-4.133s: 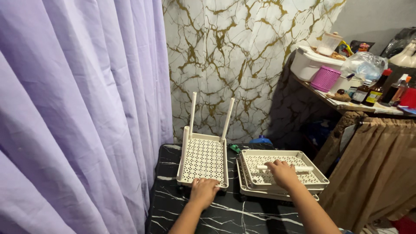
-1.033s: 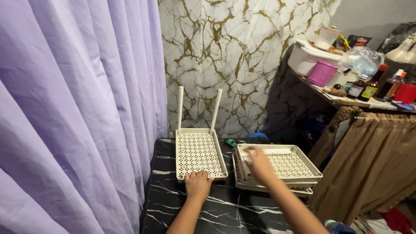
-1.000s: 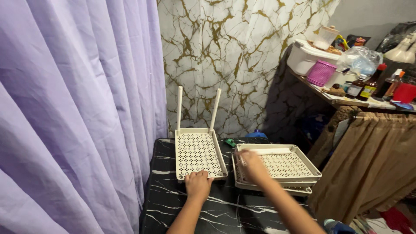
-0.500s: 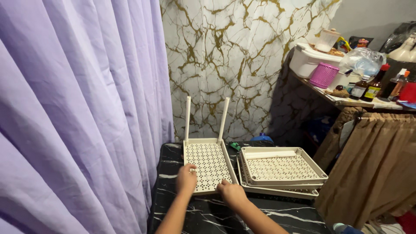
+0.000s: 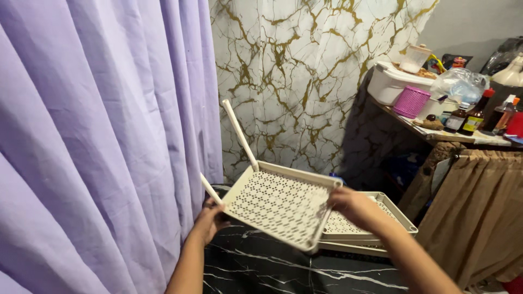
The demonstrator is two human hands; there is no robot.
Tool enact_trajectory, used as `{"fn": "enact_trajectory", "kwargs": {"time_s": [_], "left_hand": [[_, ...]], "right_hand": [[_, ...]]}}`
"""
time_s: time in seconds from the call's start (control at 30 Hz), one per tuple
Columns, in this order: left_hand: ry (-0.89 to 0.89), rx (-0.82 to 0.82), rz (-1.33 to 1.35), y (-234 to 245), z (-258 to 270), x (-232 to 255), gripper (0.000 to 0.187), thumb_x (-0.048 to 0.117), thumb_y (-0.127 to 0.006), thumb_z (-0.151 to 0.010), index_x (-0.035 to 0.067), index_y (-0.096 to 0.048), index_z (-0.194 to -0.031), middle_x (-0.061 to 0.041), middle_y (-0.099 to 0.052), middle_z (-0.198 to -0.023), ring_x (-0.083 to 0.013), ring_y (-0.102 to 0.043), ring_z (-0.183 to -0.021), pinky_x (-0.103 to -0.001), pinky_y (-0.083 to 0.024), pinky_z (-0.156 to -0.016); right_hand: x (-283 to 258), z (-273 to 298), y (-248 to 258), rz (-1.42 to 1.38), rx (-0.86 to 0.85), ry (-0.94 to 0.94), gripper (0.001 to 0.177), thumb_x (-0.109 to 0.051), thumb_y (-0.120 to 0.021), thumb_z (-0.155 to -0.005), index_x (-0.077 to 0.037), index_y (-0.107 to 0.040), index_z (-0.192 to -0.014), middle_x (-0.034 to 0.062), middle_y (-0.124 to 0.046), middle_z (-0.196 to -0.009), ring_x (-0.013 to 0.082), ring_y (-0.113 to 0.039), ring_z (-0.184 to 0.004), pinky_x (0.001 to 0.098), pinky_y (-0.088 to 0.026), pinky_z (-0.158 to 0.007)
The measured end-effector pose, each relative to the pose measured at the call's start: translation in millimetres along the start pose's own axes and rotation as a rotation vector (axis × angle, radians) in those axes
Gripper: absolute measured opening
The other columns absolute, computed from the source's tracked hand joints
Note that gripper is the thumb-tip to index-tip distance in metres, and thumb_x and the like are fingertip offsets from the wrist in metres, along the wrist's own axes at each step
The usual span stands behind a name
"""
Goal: The person disassembles a white plastic three-tier rolling rack by removing the trays and vertical support rods, then detaches the caster wheels from the bottom tray. The components are placed on a black marble-patterned table.
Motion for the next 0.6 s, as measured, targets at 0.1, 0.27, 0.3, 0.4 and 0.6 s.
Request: {"fn": "enact_trajectory", "kwargs": {"time_s": [0.1, 0.27, 0.3, 0.4, 0.6], "left_hand": [[0.029, -0.13, -0.166, -32.6, 34.7, 3.6, 0.082, 0.028, -0.068, -0.085, 0.034, -0.033, -0.159, -0.013, -0.065, -0.124, -0.0213, -0.064, -0.082, -0.031, -0.049, -0.058], [0.076, -0.227, 0.001, -91.1, 57.1, 1.5, 0.066, 0.033, -0.055, -0.093, 0.038, -0.037, -0.156, -0.007, -0.062, -0.121, -0.0194, -0.059, -0.067, -0.03, -0.044, -0.046], [0.096, -0.209, 0.036, -100.5, 56.1, -1.1, 0.063, 0.034, -0.053, -0.094, 0.038, -0.04, -0.155, -0.004, -0.061, -0.122, -0.0191, -0.059, -0.068, -0.029, -0.045, -0.047], [0.068, -0.16, 0.037, -127.0, 45.7, -10.1, 0.047, 0.033, -0.053, -0.096, 0.036, -0.049, -0.143, -0.007, -0.058, -0.114, -0.0179, -0.058, -0.07, -0.029, -0.045, -0.049], [-0.373, 0.078, -0.159, -157.9, 12.0, -27.6, 0.035, 0.033, -0.059, -0.101, 0.015, -0.043, -0.126, -0.014, -0.054, -0.108, -0.0191, -0.056, -0.084, -0.036, -0.05, -0.06]], "right_hand": [[22.7, -12.9, 24.7, -0.099, 0.183, 0.089, 0.019, -0.01, -0.071, -0.086, -0.009, -0.075, -0.104, 0.0087, -0.073, -0.117, 0.0256, -0.072, -0.104, 0.0351, -0.059, -0.088], [118.4, -16.3, -1.0, -0.7, 0.392, -0.427, 0.045, -0.003, -0.066, -0.091, -0.009, -0.061, -0.135, 0.012, -0.068, -0.123, 0.0198, -0.068, -0.096, 0.0323, -0.056, -0.08], [129.0, -11.8, 2.9, -0.78, 0.461, -0.433, 0.046, -0.003, -0.064, -0.094, -0.008, -0.06, -0.139, 0.0154, -0.069, -0.121, 0.0204, -0.066, -0.092, 0.0323, -0.055, -0.077], [149.9, 13.2, 21.6, -0.941, 0.696, -0.397, 0.043, -0.004, -0.062, -0.096, -0.006, -0.056, -0.138, 0.0118, -0.061, -0.132, 0.0163, -0.065, -0.097, 0.0309, -0.057, -0.076], [141.7, 65.5, 49.7, -0.76, 0.804, -0.391, 0.034, -0.003, -0.062, -0.097, -0.004, -0.058, -0.131, 0.0102, -0.058, -0.133, 0.0167, -0.066, -0.102, 0.0313, -0.06, -0.078]]}}
Point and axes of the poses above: each hand's wrist, its own z-axis away from the middle knuckle, its own y-axis out of the back of the hand, x = y × z, the point moved 10 cm from there along -z, towards the middle knuckle
